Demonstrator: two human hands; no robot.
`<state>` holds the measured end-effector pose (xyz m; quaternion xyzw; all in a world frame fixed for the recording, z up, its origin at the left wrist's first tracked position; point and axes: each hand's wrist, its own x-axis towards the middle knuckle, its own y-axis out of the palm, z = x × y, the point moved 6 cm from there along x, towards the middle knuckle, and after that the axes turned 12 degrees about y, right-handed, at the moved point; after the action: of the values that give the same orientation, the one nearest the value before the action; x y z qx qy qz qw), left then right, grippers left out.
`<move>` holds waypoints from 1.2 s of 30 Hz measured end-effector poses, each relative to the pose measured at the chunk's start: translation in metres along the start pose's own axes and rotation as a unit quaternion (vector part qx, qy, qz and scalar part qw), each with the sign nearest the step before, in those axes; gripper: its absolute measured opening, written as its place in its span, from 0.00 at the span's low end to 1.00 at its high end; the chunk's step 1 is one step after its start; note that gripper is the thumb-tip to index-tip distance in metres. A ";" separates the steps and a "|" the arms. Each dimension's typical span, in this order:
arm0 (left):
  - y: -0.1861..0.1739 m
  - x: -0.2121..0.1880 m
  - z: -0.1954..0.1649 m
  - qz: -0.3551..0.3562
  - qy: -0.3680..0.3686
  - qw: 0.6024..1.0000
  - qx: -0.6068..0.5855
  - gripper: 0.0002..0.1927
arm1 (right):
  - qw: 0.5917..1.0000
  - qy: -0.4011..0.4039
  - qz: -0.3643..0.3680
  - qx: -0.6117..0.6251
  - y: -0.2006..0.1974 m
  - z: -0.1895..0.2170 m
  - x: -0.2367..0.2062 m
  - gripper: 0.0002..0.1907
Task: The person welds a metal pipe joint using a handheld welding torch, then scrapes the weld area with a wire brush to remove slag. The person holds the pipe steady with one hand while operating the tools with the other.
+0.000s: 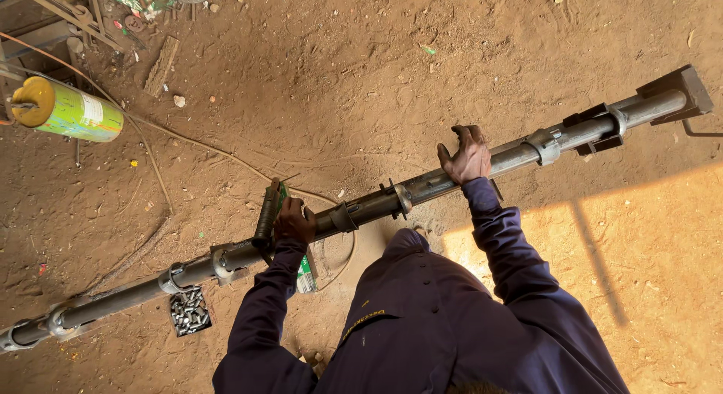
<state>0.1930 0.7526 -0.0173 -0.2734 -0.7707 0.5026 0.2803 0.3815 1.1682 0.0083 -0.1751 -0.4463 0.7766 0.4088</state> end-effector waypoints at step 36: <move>0.004 0.002 0.005 -0.023 0.018 1.000 0.012 0.09 | 1.000 0.007 -0.002 -0.005 -0.006 0.009 0.001 0.28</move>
<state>0.1890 0.7520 -0.0226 -0.2612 -0.7659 0.5000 0.3084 0.3779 1.1661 0.0177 -0.1813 -0.4478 0.7723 0.4124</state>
